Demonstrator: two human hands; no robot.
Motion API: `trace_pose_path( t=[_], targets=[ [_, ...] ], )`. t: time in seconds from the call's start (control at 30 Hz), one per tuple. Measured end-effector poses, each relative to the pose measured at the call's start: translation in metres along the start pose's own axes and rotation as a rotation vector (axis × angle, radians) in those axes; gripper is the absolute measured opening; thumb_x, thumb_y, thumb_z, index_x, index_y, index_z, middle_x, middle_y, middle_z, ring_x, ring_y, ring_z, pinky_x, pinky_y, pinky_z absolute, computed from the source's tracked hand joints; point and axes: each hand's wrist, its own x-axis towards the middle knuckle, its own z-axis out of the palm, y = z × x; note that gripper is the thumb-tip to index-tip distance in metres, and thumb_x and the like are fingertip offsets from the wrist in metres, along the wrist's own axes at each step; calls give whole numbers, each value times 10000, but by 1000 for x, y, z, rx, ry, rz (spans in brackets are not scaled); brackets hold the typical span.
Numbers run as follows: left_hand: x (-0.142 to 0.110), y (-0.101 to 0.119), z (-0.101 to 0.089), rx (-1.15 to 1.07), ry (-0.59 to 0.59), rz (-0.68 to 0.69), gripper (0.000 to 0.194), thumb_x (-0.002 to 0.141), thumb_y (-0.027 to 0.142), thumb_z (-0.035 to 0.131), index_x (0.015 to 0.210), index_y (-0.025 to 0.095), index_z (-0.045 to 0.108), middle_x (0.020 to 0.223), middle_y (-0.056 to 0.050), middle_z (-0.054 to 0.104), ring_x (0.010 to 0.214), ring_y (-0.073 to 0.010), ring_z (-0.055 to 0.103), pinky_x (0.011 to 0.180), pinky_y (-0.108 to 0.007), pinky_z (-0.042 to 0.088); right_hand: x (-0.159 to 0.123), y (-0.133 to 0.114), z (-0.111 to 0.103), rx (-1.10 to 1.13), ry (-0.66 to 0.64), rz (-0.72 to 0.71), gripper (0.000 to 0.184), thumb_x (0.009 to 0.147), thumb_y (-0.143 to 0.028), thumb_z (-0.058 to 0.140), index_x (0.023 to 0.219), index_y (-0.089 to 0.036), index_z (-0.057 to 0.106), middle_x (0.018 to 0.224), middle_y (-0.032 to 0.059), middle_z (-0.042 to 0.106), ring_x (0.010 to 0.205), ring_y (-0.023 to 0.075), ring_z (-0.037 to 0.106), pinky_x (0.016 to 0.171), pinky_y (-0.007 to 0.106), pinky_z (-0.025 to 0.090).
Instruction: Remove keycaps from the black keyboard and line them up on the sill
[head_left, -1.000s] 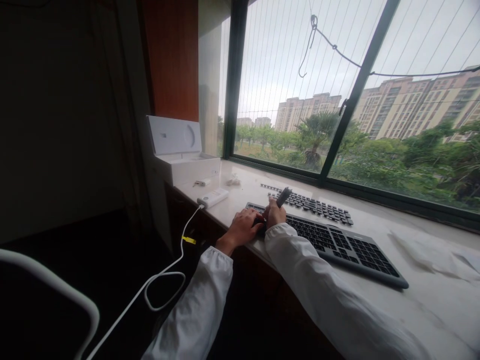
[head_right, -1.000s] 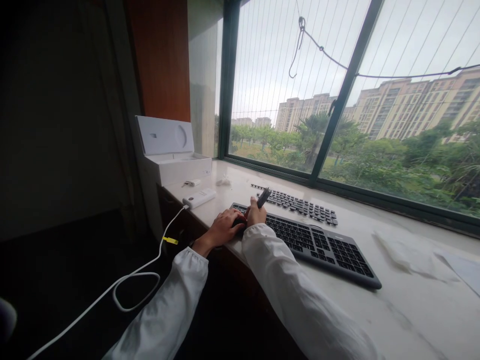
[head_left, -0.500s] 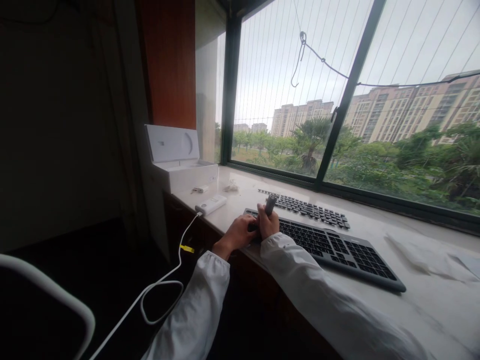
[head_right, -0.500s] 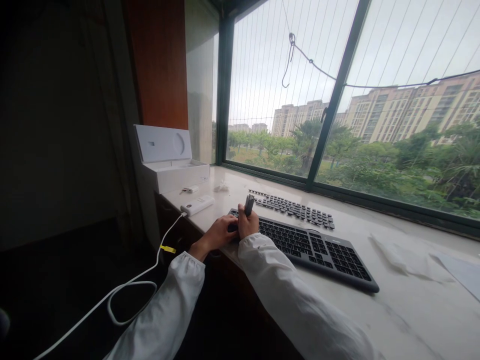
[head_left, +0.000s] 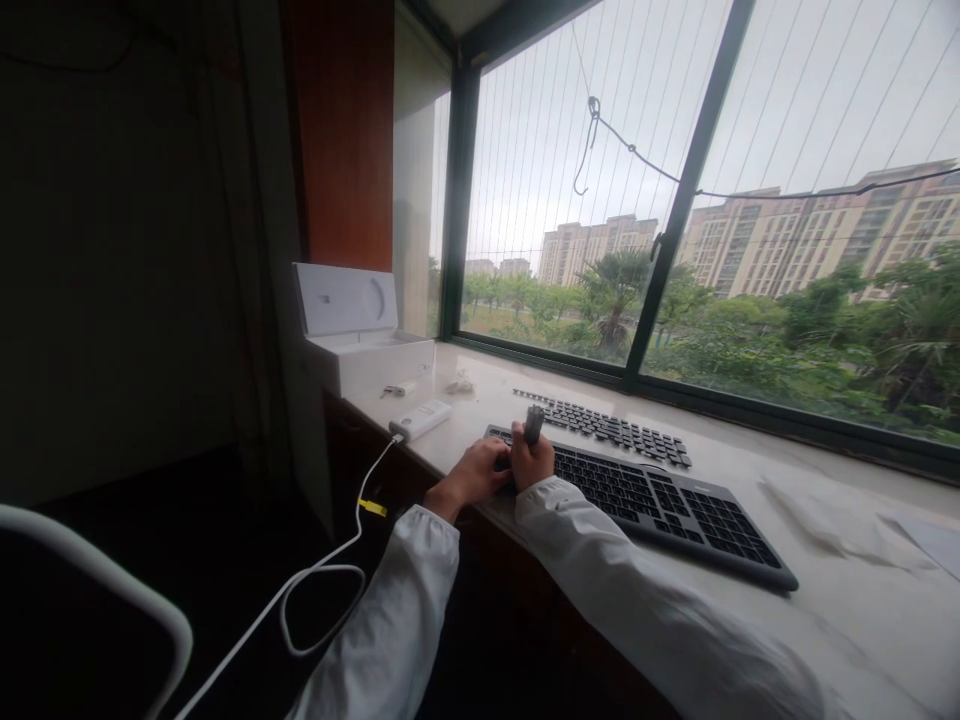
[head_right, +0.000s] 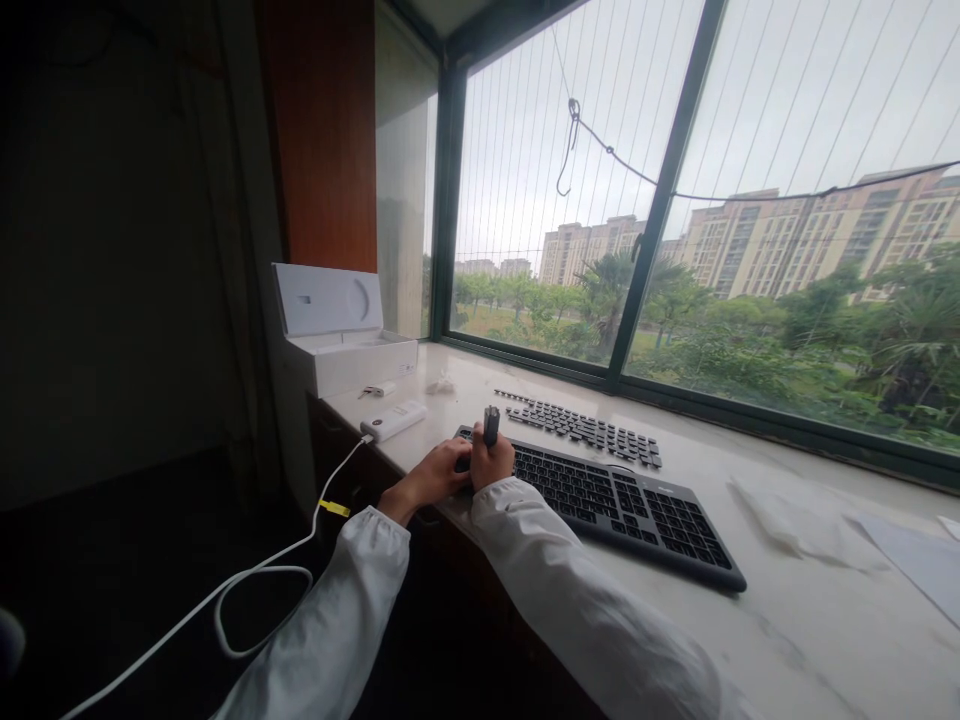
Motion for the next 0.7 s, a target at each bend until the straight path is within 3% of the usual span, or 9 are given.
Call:
trace_pose_path(
  t=[0.2,0.33,0.47,0.57,0.7],
  targets=[
    [0,1,-2,-63,1,58,230,782,164,543,974,173,668,1001,-65,650,908,-196,586,855,-310,463,-8,-14,0,-64,-70,-115,382,758,-455,523,478,-210,438,440,-34,401,460,119,388,485,251,318],
    [-4,3,-1,-65,36,15,168,776,246,588,884,177,696,947,-46,659,872,-177,601,835,-290,469,-5,-17,-2,36,9,-20,409,806,-475,474,498,-214,405,426,-43,402,437,111,384,474,246,334],
    [-10,4,0,-109,130,-87,227,789,335,598,946,207,699,970,-26,674,887,-161,614,834,-270,475,4,-24,-9,247,61,30,441,815,-482,469,476,-217,373,373,-49,383,377,97,356,441,244,336],
    [-12,5,-1,-155,186,-134,268,819,353,567,1012,211,687,1000,-32,681,876,-158,621,813,-268,489,14,-34,-23,275,103,7,451,791,-486,506,458,-218,363,366,-49,368,377,95,346,443,248,331],
    [-15,6,-2,-185,263,-143,263,839,282,545,1067,229,664,1057,-29,673,941,-161,614,842,-282,486,30,-45,-56,109,-26,-37,428,739,-495,587,470,-204,426,394,-41,394,409,101,351,450,247,305]
  ],
)
